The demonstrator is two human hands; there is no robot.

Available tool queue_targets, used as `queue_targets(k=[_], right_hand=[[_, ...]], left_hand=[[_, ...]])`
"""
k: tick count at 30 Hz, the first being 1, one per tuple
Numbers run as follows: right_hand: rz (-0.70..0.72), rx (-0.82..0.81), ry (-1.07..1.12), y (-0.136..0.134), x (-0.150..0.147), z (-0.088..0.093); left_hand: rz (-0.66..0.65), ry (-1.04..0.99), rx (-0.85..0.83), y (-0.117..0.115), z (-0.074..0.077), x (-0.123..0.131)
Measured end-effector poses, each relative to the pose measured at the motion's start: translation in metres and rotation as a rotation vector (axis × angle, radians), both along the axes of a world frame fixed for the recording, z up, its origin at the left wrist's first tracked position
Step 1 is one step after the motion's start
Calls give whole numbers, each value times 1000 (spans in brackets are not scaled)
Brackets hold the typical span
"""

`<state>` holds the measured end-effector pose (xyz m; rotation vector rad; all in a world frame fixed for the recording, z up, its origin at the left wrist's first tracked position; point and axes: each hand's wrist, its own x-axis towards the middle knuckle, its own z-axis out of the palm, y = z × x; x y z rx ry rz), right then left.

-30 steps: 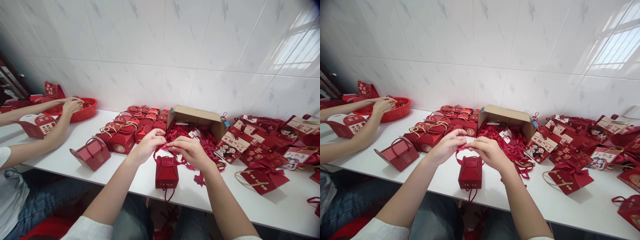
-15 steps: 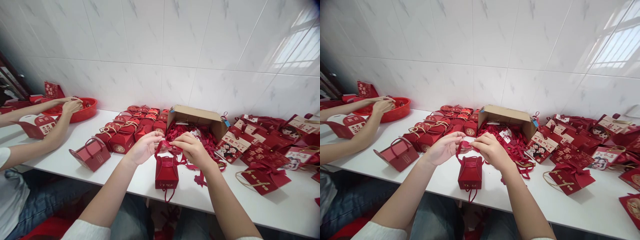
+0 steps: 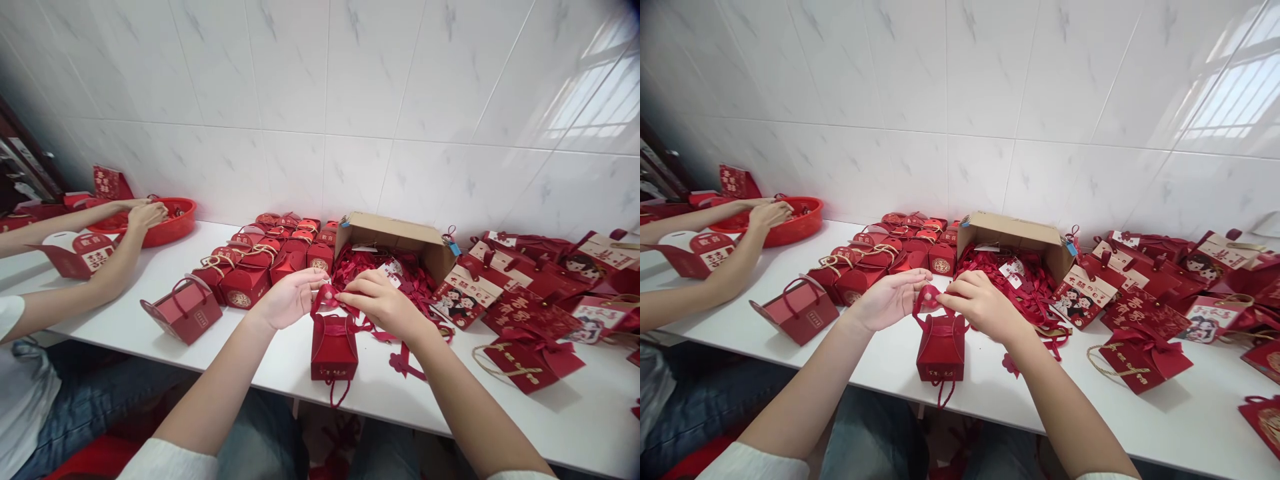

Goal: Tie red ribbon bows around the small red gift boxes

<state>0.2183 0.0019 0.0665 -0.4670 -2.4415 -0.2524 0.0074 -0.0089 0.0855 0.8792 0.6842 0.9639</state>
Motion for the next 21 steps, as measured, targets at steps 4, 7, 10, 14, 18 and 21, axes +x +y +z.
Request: queue_targets(k=[4, 7, 10, 14, 18, 21], right_hand=[[-16, 1, 38, -2, -4, 0], [-53, -42, 197, -4, -12, -6], [-129, -174, 554, -6, -18, -17], [-264, -463, 926, -14, -2, -44], [-511, -595, 949, -24, 47, -100], [-747, -559, 862, -32, 82, -149]], left_hand=[[36, 94, 235, -4, -1, 5], [218, 256, 427, -10, -3, 10], [530, 544, 730, -19, -8, 9], [788, 862, 945, -28, -24, -15], [906, 1187, 789, -35, -59, -67], [762, 1346, 593, -37, -95, -101]])
